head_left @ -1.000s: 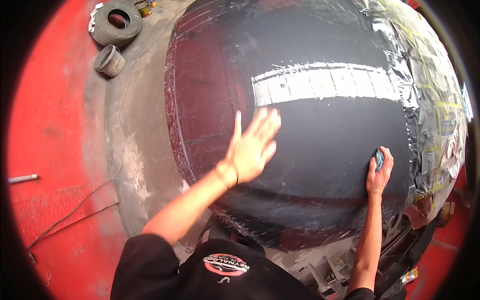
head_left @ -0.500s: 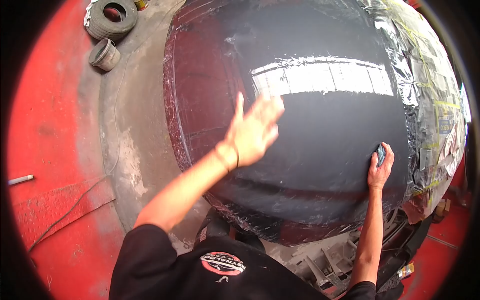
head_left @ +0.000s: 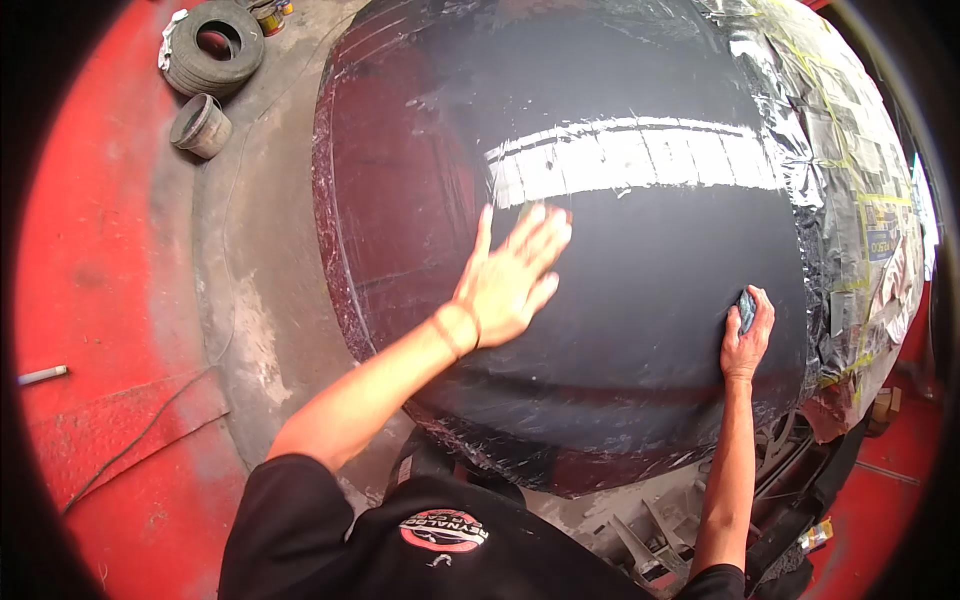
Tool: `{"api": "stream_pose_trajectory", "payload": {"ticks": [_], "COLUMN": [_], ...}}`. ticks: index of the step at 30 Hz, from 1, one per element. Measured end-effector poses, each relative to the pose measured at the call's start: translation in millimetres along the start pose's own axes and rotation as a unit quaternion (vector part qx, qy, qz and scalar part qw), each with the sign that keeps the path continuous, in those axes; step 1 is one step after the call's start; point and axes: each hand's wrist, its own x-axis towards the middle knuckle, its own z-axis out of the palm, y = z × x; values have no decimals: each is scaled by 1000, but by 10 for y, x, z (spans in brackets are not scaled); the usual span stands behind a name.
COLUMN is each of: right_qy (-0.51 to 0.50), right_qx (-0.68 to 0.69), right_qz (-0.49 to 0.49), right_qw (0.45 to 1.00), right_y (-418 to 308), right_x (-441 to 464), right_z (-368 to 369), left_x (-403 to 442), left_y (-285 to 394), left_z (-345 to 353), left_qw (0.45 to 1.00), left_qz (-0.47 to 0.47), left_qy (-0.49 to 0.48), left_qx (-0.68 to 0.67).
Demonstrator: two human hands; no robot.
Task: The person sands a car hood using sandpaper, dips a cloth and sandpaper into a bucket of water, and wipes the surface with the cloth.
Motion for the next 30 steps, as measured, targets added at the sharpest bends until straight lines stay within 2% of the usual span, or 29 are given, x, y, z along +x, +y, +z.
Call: {"api": "stream_pose_trajectory", "payload": {"ticks": [2, 4, 6, 7, 9, 11, 13, 15, 16, 17, 18, 19, 20, 21, 23, 25, 27, 29, 30], "right_qy": [0, 1, 2, 3, -2, 0, 1, 2, 4, 3, 0, -1, -1, -1, -3, 2, 4, 2, 5], "right_qx": [-3, 6, 6, 6, 2, -2, 2, 6, 8, 9, 8, 7, 6, 0, -7, -5, -7, -10, -9], "right_qz": [4, 5, 6, 4, 5, 6, 6, 3, 3, 5, 3, 2, 0, -4, -10, -3, -1, -3, 2], "right_qw": [1000, 1000, 1000, 1000, 1000, 1000, 1000, 1000, 1000, 1000, 1000, 1000, 1000, 1000, 1000, 1000, 1000, 1000, 1000], "right_y": [-28, -41, -42, -41, -30, -35, -51, -60, -60, -51, -48, -51, -48, -37, -32, -32, -31, -56, -57], "right_x": [13, 29, 9, 23, -13, 24, 22, 38, 47, 31, 14, 19, 28, 46, 41, 28, 37, 41, 37], "right_z": [-1, 6, -17, -3, -22, -11, -21, -24, -20, -23, -33, -38, -45, -59, -44, -15, -24, -22, -18], "left_x": [-96, 314, 996, 1338, 1650, 1323, 774, 535, 656, 842, 1188, 1489, 1785, 1971, 1953, 1433, 800, 582, 752], "left_y": [-70, -376, -829, -1004, -966, -310, 241, 415, 263, 67, -42, -549, -803, -965, -936, -399, 87, 219, 141], "left_z": [-52, -124, -179, -270, -85, -24, 193, 306, 213, 160, -129, 7, -217, -352, -213, -10, 62, 218, 132], "left_qw": [999, 996, 989, 990, 981, 963, 995, 994, 990, 992, 957, 962, 983, 986, 982, 952, 993, 988, 986], "left_qz": [8, 0, -61, -102, -148, -74, 58, 102, 130, 102, 35, 1, -59, -85, -96, -54, 58, 145, 153], "left_qy": [-19, 1, 52, 27, 66, 1, -11, -39, -51, -9, -87, 39, -2, -15, -6, 2, -27, -48, -60], "left_qx": [29, 91, 125, 92, 107, 258, 81, 14, 29, 70, 274, 270, 175, 143, 164, 302, 101, 23, 38]}}
